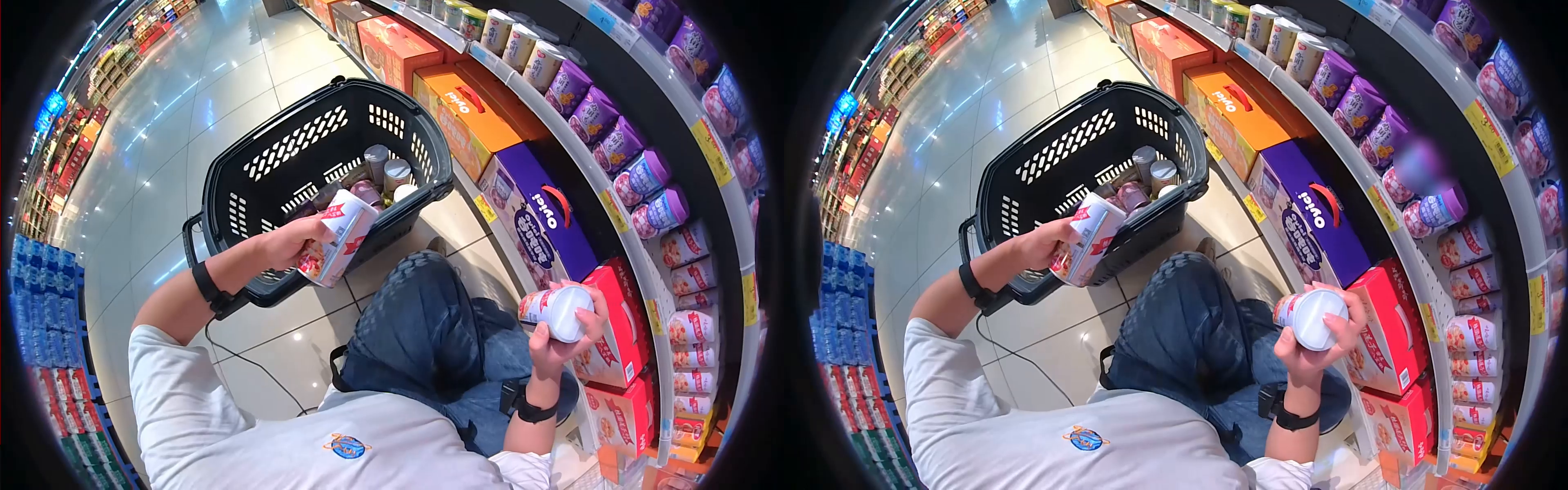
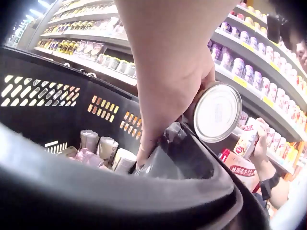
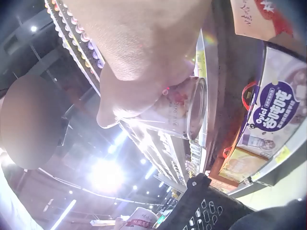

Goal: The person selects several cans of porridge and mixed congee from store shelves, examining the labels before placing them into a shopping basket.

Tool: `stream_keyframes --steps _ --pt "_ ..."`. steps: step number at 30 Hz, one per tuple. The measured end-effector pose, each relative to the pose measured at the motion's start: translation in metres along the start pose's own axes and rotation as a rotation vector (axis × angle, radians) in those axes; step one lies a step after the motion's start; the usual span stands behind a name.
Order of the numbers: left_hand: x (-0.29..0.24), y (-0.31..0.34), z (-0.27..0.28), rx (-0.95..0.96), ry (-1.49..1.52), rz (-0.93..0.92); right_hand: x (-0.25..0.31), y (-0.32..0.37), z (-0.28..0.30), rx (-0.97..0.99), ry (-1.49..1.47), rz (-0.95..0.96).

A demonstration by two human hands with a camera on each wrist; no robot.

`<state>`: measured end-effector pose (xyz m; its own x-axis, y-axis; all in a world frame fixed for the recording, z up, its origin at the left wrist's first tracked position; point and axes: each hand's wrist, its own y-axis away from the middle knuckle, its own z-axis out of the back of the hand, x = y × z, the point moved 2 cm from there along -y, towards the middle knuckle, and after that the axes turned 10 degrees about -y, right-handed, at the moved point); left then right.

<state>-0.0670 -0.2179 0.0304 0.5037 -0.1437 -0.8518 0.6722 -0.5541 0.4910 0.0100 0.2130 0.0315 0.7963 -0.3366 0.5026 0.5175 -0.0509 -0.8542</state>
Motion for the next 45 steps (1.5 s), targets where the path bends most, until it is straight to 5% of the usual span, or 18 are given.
stream_keyframes --steps 18,25,33,39,42,45 --pt "0.003 -0.004 -0.093 0.059 0.080 -0.001 -0.005 0.031 -0.026 0.002 -0.169 -0.143" --pt "0.002 0.002 -0.088 0.092 0.122 -0.016 -0.009 0.035 -0.033 -0.011 -0.206 -0.178" --pt "-0.029 0.089 -0.059 -0.212 0.001 -0.090 -0.020 0.049 -0.020 -0.217 -0.312 -0.311" --pt "-0.142 0.129 -0.043 -0.612 -0.409 -0.093 -0.033 0.051 -0.019 -0.250 -0.318 -0.407" --pt "-0.193 0.091 -0.036 -0.594 -0.712 -0.098 -0.036 0.057 -0.018 -0.269 -0.323 -0.424" --pt "-0.199 0.008 0.008 -0.529 -0.893 0.104 -0.031 0.064 -0.013 -0.294 -0.327 -0.444"
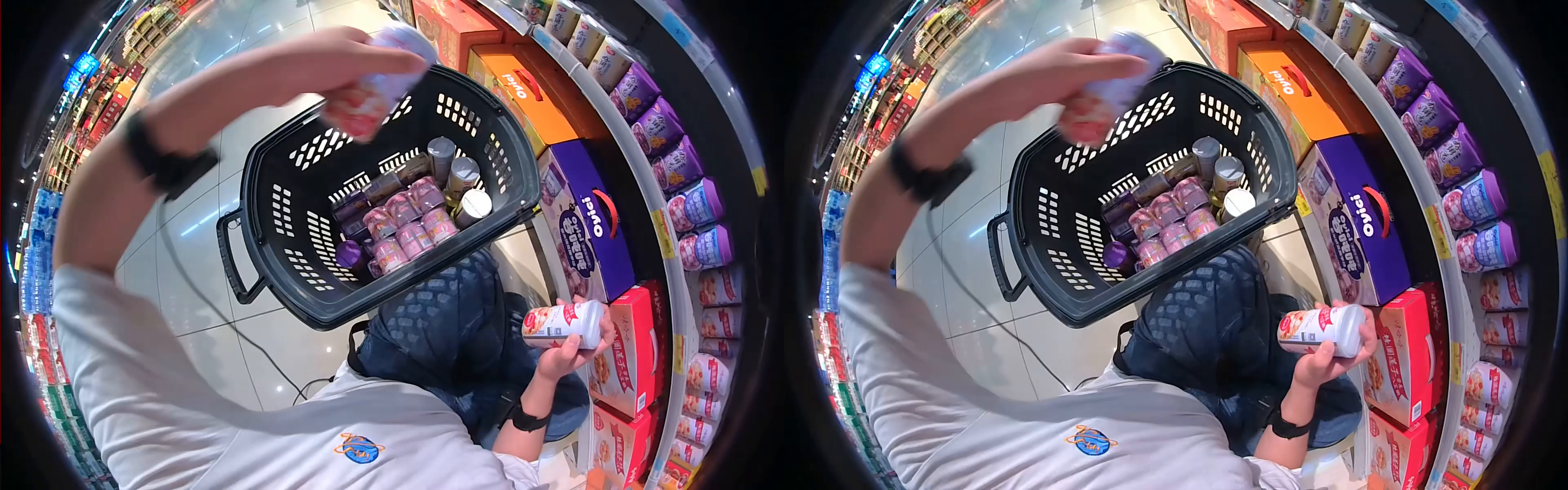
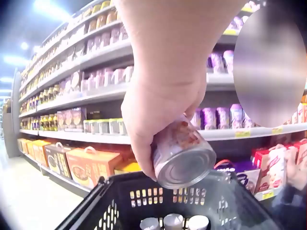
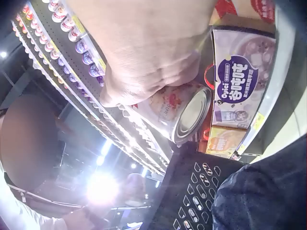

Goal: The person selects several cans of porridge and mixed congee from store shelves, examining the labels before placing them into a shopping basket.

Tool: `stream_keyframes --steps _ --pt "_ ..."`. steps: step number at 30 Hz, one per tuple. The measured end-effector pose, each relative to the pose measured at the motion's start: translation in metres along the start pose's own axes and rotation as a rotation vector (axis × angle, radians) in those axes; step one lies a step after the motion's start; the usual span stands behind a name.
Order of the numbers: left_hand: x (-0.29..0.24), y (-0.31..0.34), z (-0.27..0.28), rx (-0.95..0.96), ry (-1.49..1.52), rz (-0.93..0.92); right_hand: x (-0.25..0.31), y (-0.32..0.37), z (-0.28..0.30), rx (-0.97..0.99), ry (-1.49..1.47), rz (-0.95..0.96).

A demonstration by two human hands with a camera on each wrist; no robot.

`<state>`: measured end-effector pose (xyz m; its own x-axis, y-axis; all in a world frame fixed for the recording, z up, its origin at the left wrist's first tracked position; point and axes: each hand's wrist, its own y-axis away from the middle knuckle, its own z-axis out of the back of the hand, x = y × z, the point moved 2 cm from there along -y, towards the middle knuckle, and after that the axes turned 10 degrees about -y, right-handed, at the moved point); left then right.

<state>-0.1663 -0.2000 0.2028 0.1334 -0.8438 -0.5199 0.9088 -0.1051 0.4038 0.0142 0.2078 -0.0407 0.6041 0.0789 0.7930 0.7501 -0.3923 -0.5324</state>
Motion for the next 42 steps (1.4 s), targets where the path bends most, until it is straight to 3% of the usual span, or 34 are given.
stream_keyframes --steps 2,3,6,10,11,13,17,20,23,26,30,35,39,42 --pt "0.014 -0.076 -0.034 -0.077 -0.052 0.007 0.006 0.007 0.005 -0.027 0.014 0.001" --pt "0.028 -0.110 -0.054 -0.120 -0.063 -0.105 0.010 0.009 0.007 -0.025 0.024 0.026" --pt "0.050 -0.163 -0.103 -0.278 -0.314 0.029 0.018 0.018 0.027 0.029 0.074 0.069" --pt "0.096 -0.203 -0.153 -0.233 -0.219 0.070 0.028 0.024 0.046 0.059 0.213 0.064" --pt "0.115 -0.216 -0.163 -0.258 -0.193 0.004 0.028 0.025 0.048 0.052 0.240 0.063" --pt "0.120 -0.209 -0.172 -0.181 -0.002 0.082 0.026 0.025 0.051 0.045 0.273 0.063" --pt "0.138 -0.212 -0.188 -0.304 -0.052 0.183 0.018 0.025 0.042 0.036 0.303 0.041" --pt "0.143 -0.208 -0.202 -0.354 0.082 0.228 0.013 0.027 0.035 0.081 0.317 0.018" --pt "0.168 -0.241 -0.226 -0.466 0.003 0.318 0.010 0.026 0.028 0.142 0.351 0.032" --pt "0.154 -0.235 -0.212 -0.316 0.011 0.399 0.012 0.024 0.026 0.184 0.367 0.047" --pt "0.149 -0.229 -0.202 -0.339 -0.119 0.335 0.014 0.026 0.025 0.196 0.352 0.051" --pt "0.138 -0.236 -0.205 -0.048 -0.609 0.200 0.021 0.032 0.026 0.202 0.385 0.058" --pt "0.146 -0.253 -0.214 -0.278 -0.549 0.124 0.027 0.035 0.033 0.202 0.411 0.068" --pt "0.154 -0.265 -0.215 -0.240 -0.449 0.157 0.031 0.039 0.039 0.174 0.438 0.069"
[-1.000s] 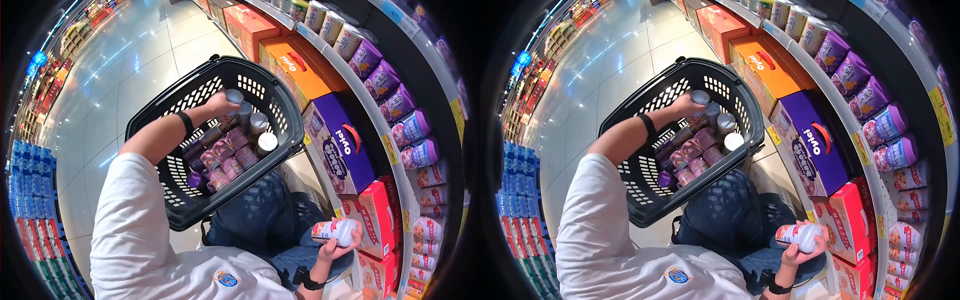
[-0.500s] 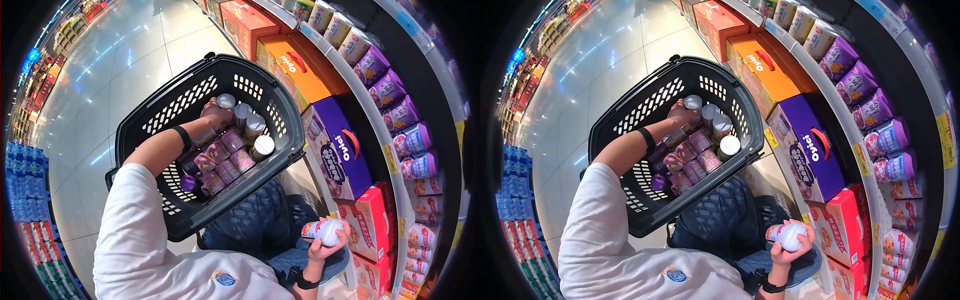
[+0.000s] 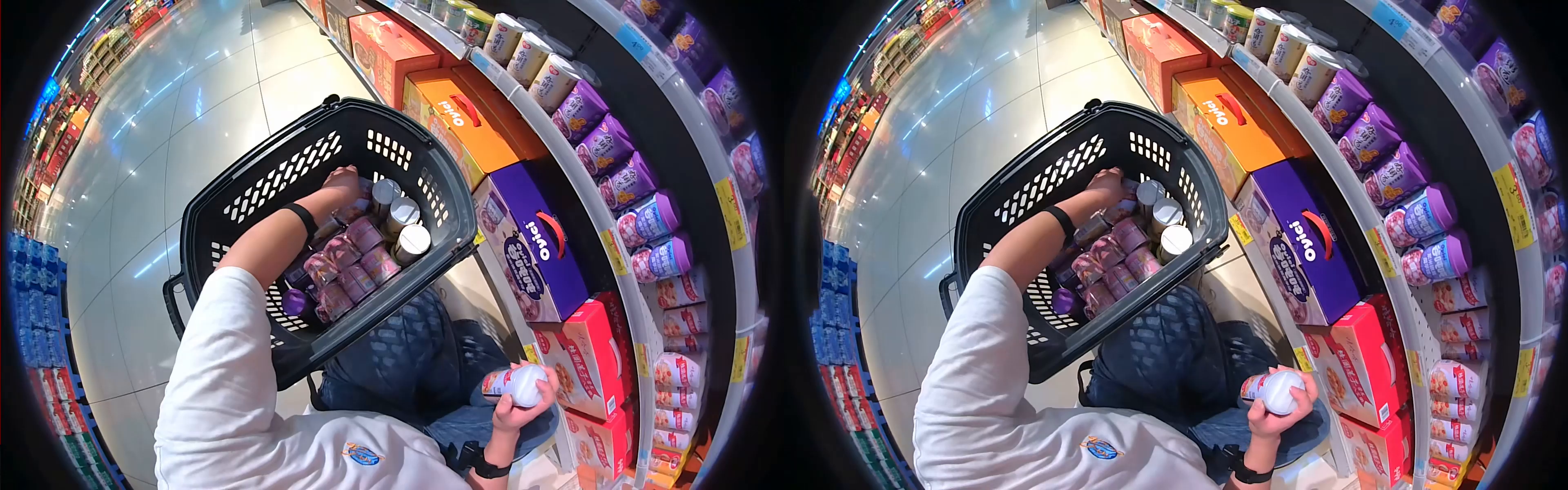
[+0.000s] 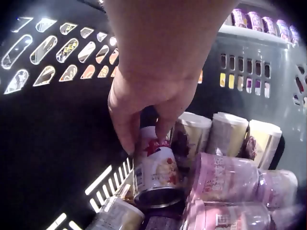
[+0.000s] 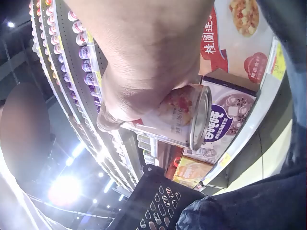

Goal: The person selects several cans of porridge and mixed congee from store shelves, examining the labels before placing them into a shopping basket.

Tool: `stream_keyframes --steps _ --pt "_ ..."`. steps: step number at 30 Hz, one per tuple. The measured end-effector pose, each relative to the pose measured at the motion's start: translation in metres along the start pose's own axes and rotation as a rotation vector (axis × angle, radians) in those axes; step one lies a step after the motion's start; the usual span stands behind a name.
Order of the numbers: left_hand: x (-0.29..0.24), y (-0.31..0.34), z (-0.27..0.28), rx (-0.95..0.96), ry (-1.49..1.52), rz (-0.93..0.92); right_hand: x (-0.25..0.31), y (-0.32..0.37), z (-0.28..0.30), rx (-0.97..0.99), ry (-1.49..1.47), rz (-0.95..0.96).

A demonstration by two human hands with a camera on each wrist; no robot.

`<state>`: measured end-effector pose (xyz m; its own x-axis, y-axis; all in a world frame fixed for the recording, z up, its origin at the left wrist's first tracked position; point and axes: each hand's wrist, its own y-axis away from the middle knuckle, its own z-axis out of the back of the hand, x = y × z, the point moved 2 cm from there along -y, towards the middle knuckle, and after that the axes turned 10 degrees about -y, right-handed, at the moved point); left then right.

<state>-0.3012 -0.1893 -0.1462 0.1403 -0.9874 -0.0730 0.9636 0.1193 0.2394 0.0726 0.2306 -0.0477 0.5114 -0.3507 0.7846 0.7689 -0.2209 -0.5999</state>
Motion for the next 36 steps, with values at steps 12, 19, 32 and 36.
stream_keyframes --steps 12,19,32,36 --pt "0.018 0.040 -0.009 0.333 0.166 0.095 0.002 -0.001 -0.002 0.074 -0.064 0.043" --pt "-0.045 0.123 0.159 0.222 -0.161 -0.428 0.035 -0.032 -0.013 -0.033 -0.413 -0.146" --pt "-0.119 0.333 0.182 0.174 0.566 -0.933 0.084 -0.076 -0.112 0.153 -0.905 -0.349" --pt "-0.090 0.292 0.187 -0.001 0.346 -0.724 0.086 -0.083 -0.102 0.230 -0.809 -0.318"
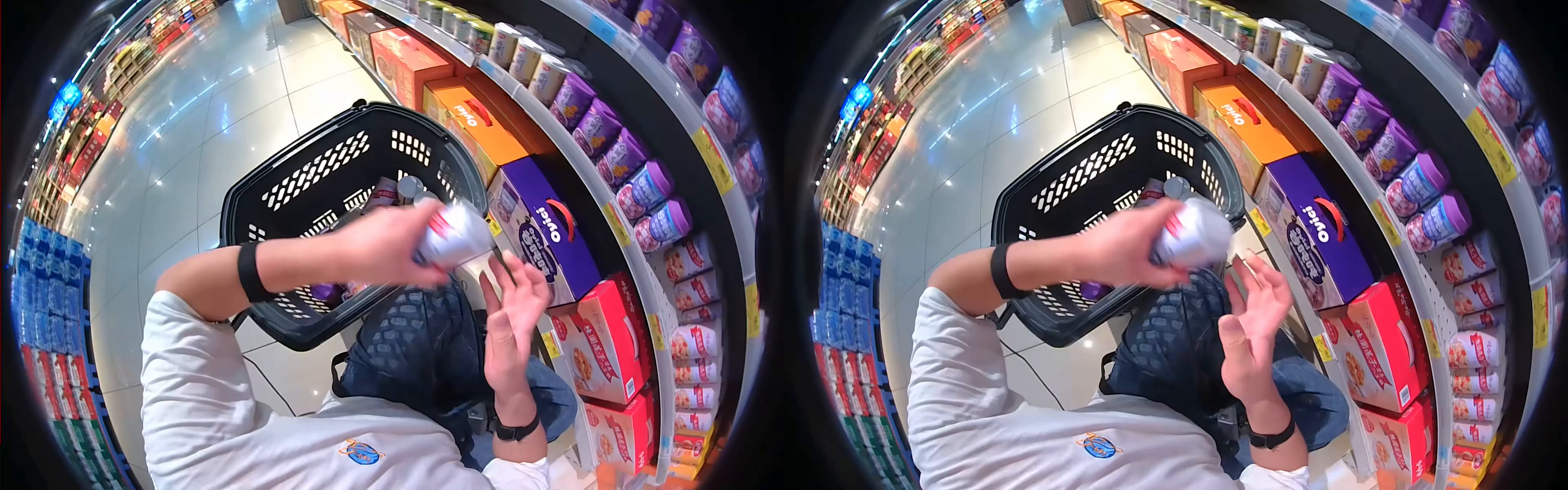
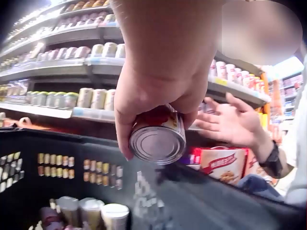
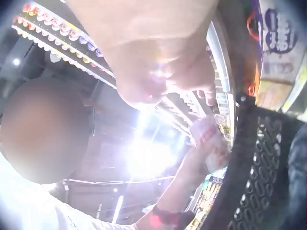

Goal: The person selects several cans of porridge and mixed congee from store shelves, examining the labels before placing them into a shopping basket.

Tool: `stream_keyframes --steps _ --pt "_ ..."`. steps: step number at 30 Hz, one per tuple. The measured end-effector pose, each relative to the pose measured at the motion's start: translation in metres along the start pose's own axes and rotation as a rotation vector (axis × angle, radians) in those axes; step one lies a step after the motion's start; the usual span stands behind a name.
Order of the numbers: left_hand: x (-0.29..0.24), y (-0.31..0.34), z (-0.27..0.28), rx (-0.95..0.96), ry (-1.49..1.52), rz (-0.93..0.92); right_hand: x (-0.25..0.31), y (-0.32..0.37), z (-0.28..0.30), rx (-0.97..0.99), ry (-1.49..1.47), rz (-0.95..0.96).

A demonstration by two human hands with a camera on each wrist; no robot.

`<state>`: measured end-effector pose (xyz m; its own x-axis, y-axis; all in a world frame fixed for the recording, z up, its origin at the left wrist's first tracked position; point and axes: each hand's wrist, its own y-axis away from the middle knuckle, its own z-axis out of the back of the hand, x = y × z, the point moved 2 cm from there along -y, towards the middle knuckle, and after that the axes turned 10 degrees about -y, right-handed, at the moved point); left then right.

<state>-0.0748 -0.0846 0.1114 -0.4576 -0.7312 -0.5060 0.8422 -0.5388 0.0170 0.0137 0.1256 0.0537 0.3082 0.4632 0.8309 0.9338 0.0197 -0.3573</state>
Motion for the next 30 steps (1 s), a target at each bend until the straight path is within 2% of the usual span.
stream_keyframes --steps 1,2,3,5,6,7,8,9,11,13,18,23,26,28,30 --pt "0.017 -0.004 0.006 -0.008 -0.043 0.152 0.000 0.004 0.009 0.006 0.009 0.032" --pt "0.048 -0.009 0.002 -0.083 -0.086 0.227 0.001 0.011 0.023 -0.049 0.023 0.016" --pt "0.072 -0.014 0.006 -0.038 -0.118 0.359 0.003 0.019 0.038 -0.101 0.036 -0.001" --pt "0.125 -0.021 0.003 -0.013 -0.211 0.507 0.011 0.031 0.062 -0.263 0.008 -0.009" --pt "0.162 -0.025 -0.008 -0.015 -0.281 0.547 0.013 0.034 0.068 -0.283 0.001 0.002" --pt "0.166 -0.029 -0.009 0.001 -0.242 0.526 0.015 0.039 0.075 -0.307 -0.005 0.015" --pt "0.219 -0.029 -0.025 0.011 -0.263 0.668 0.020 0.050 0.092 -0.353 0.021 0.009" --pt "0.247 -0.031 -0.037 0.042 -0.357 0.697 0.026 0.062 0.107 -0.401 0.049 0.005" --pt "0.274 -0.031 -0.052 0.147 -0.389 0.744 0.034 0.075 0.117 -0.469 0.077 0.030" --pt "0.268 -0.034 -0.057 0.267 -0.424 0.834 0.040 0.088 0.131 -0.546 0.103 0.037" --pt "0.286 -0.042 -0.103 0.245 -0.552 0.828 0.041 0.113 0.143 -0.674 0.146 0.070" --pt "0.294 -0.044 -0.115 0.269 -0.544 0.908 0.036 0.122 0.141 -0.704 0.136 0.078" --pt "0.330 -0.041 -0.137 0.257 -0.617 0.889 0.035 0.122 0.139 -0.697 0.125 0.064" --pt "0.332 -0.037 -0.136 0.260 -0.672 0.879 0.037 0.125 0.140 -0.704 0.137 0.063" --pt "0.333 -0.027 -0.136 0.408 -0.633 0.836 0.038 0.127 0.141 -0.703 0.146 0.056"
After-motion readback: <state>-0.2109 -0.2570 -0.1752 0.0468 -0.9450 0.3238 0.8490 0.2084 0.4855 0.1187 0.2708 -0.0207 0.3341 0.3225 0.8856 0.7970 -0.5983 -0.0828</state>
